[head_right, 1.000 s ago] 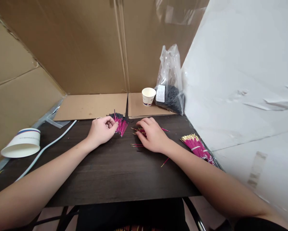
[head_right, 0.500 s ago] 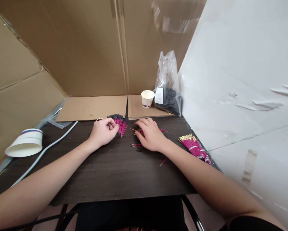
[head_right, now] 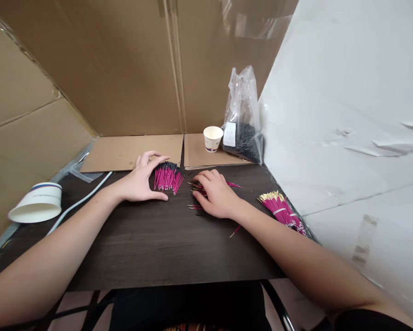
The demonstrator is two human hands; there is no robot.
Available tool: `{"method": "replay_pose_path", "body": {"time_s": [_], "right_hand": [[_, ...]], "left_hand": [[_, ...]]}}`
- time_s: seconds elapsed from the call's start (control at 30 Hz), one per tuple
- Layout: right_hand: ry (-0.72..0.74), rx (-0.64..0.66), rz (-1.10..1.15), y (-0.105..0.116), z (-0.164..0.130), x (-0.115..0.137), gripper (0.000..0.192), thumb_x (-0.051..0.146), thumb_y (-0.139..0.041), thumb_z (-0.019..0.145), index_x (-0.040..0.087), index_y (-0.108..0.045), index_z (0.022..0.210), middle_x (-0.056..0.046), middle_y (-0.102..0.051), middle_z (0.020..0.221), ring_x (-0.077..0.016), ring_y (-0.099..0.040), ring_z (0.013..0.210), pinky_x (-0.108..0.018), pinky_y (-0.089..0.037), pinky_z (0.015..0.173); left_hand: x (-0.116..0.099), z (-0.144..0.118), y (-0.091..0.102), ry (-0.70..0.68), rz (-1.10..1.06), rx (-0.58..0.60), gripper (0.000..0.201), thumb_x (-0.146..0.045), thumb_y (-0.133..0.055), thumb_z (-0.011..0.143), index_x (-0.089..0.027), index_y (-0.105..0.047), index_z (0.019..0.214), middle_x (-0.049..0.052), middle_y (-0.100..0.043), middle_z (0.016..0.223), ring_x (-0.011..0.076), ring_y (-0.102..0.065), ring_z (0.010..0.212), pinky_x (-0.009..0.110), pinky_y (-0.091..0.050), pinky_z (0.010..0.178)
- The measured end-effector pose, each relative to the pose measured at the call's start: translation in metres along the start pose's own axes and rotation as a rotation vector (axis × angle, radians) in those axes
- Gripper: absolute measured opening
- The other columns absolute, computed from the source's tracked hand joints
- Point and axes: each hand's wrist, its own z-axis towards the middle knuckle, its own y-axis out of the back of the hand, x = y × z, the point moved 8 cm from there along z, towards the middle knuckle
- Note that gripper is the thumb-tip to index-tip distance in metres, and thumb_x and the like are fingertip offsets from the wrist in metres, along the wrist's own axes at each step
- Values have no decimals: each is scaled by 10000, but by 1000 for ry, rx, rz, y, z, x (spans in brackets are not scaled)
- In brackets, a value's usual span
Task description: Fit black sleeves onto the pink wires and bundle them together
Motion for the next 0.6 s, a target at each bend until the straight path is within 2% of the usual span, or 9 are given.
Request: {"method": "replay_pose_path", "body": {"time_s": [0.07, 0.27, 0.6], "right_hand": [[3, 1, 1, 0, 0, 0, 299, 297, -667, 1074, 213, -655, 1360, -159, -697, 1381, -362, -597, 1235, -577, -521, 1054], [12, 5, -1, -1, 0, 0, 303, 300, -680, 1069, 209, -651, 1356, -161, -697, 1382, -367, -591, 1235, -583, -519, 1049], [18, 11, -3, -2, 0, -1, 307, 317, -684, 1069, 202, -658, 1351, -164, -692, 1376, -368, -586, 1228, -578, -511, 1054]], "left_hand": [[6, 0, -2, 3, -1, 22, 1295, -706, -1023, 623, -328, -422, 1705, 187, -335, 1669, 520, -324, 1597, 779, -311, 1325], [12, 1, -4, -18, -8, 27, 1157, -694, -986, 707, -321, -480, 1679, 178, -347, 1675, 516, -351, 1588, 795, -277, 1333], [13, 1, -3, -25, -12, 17, 1025, -693, -946, 767, -297, -557, 1628, 181, -371, 1655, 470, -390, 1596, 720, -317, 1354]]}}
